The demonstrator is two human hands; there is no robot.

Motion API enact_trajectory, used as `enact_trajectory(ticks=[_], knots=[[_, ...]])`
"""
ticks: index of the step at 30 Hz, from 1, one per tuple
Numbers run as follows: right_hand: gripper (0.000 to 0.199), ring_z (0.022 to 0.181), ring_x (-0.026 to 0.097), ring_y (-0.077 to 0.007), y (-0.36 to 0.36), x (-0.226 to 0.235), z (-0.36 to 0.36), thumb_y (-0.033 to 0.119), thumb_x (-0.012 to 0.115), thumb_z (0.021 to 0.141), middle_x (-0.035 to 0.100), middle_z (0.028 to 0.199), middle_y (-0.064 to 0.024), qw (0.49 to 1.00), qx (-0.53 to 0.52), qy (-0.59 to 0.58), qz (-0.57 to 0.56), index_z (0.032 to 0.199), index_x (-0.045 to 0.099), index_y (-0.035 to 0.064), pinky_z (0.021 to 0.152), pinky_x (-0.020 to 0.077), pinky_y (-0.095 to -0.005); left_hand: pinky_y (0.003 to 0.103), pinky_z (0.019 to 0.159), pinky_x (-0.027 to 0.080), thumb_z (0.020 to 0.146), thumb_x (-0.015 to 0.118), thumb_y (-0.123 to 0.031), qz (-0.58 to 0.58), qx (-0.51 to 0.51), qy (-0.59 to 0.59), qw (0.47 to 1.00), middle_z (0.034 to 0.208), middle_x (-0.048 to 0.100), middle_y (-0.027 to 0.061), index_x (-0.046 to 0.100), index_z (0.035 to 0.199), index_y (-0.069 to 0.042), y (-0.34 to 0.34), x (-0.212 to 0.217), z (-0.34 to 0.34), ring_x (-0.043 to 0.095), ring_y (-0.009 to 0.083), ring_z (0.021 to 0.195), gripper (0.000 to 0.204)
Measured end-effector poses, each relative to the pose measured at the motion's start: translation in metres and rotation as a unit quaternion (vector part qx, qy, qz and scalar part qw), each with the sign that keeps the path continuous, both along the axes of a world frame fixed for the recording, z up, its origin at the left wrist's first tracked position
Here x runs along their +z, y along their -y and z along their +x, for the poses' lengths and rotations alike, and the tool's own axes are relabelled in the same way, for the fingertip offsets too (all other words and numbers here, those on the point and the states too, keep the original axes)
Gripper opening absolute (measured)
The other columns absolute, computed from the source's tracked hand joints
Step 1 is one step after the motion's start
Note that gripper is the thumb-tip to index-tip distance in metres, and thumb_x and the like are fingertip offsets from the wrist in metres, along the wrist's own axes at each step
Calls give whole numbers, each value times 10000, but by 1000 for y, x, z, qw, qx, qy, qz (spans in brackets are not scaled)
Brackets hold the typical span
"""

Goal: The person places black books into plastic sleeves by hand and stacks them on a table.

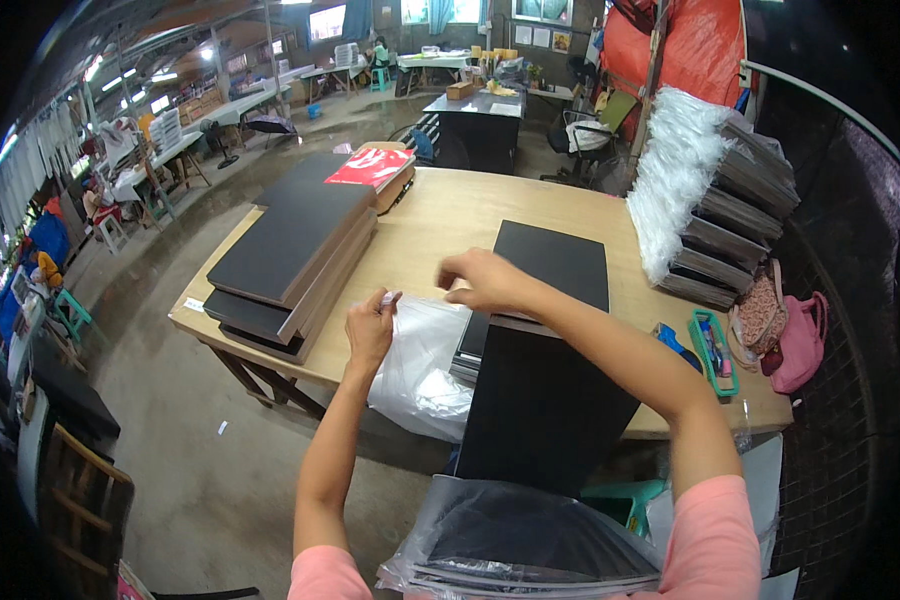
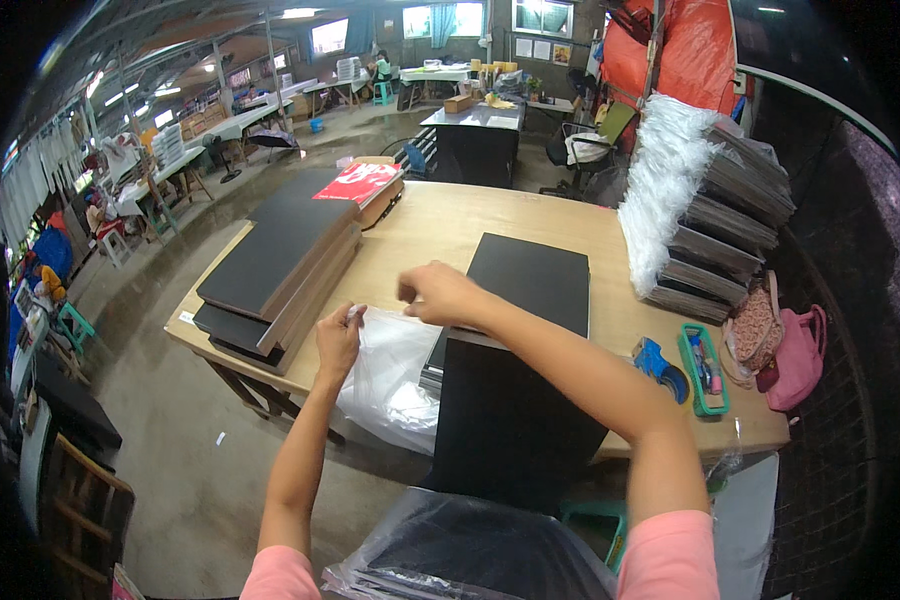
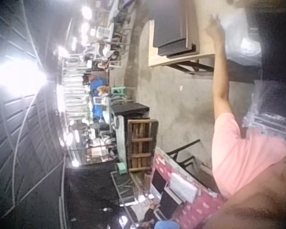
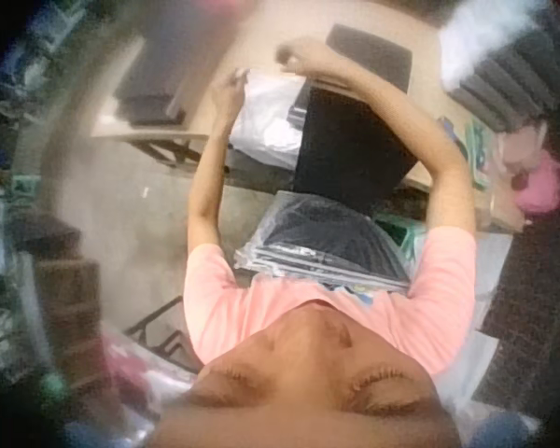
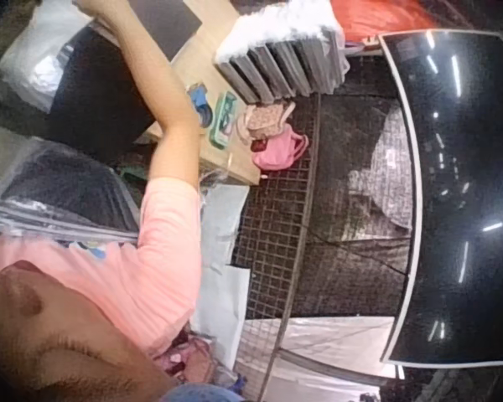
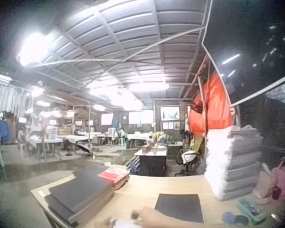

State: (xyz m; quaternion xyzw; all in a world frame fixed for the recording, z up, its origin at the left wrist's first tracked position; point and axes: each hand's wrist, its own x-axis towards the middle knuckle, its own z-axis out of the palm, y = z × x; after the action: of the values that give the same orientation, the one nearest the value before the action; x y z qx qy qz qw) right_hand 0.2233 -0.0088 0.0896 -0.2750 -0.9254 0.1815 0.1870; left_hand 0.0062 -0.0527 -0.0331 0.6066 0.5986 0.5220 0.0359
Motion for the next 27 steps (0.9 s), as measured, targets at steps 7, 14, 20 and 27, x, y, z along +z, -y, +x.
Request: enact_trajectory(ticks=[7,14,20,27], knots=[[180,767,649,-296,-45,-41,-66,108,739,664,666,793,-151,998,-59,-16,-20,813,671,34,700,503,-379,328,548,443,806,671,-232,99,-22,-27,994,637,631,110,666,909,-72,2,32,5,593,223,543,191],[76,711,649,-290,-60,-39,-51,72,715,674,650,722,-161,986,-120,-118,0,723,675,32,667,506,-371,225,559,418,719,756,-116,-56,-86,108,989,627,623,44,653,1005,-5,-6,49,-1,550,85,560,323],[120,750,641,-286,-71,-49,-51,68,685,707,646,767,-162,988,-70,-132,37,790,623,8,682,490,-367,203,579,388,844,646,-300,-156,-309,275,897,755,600,-3,645,911,-28,-20,30,-5,489,53,656,280],[274,800,593,-174,-8,-27,-75,219,615,857,653,843,-105,856,371,167,-319,968,601,-32,730,463,-326,278,648,442,877,559,-465,-418,-588,-19,692,837,629,42,623,1002,-7,39,80,-63,541,107,741,479]])
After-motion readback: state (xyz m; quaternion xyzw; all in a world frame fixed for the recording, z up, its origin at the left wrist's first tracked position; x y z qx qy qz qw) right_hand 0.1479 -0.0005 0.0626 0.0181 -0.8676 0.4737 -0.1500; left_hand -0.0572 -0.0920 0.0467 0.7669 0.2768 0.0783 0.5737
